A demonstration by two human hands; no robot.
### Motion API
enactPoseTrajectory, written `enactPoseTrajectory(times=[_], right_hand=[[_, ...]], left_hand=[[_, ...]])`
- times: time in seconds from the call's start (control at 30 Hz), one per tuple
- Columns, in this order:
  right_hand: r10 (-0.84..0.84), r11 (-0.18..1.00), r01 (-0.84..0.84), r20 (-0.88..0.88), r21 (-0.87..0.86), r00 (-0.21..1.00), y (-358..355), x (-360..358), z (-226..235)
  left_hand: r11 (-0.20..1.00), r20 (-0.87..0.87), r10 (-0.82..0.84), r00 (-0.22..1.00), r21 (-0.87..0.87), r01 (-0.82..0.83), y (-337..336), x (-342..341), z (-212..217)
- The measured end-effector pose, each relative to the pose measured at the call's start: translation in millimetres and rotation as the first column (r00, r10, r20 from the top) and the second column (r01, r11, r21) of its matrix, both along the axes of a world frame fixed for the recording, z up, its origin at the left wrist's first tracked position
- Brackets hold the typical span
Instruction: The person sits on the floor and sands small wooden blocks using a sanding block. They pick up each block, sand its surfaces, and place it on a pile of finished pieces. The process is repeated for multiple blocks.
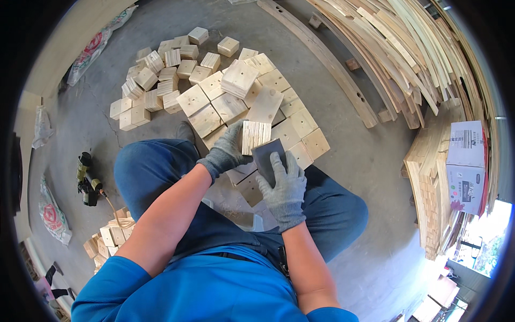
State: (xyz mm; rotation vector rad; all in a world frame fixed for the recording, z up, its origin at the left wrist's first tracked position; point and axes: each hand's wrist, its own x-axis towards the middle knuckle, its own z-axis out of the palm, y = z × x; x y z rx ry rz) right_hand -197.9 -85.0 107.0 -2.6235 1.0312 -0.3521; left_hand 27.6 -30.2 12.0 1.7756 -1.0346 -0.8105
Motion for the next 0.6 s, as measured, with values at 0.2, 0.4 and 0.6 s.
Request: enactPoseTrajectory(times=[0.2,0.4,0.6], right_hand=[[-0.014,1.0,0.014,-0.012,0.0,1.0,-11.8,11.9,4.2],[-0.046,0.998,0.045,0.035,0.043,0.998,-79.2,75.3,6.0],[-0.114,0.993,0.111,0.17,0.029,0.979,-143.0,48.2,5.1]], left_hand=[[0.999,0.004,-0.018,1.0,0.029,0.018,-2.0,-0.3,5.3],[0.999,-0.127,-0.041,0.991,-0.02,0.039,-2.1,1.1,-24.1],[0.989,-0.231,-0.097,0.968,-0.129,0.069,-10.5,1.5,-59.5]])
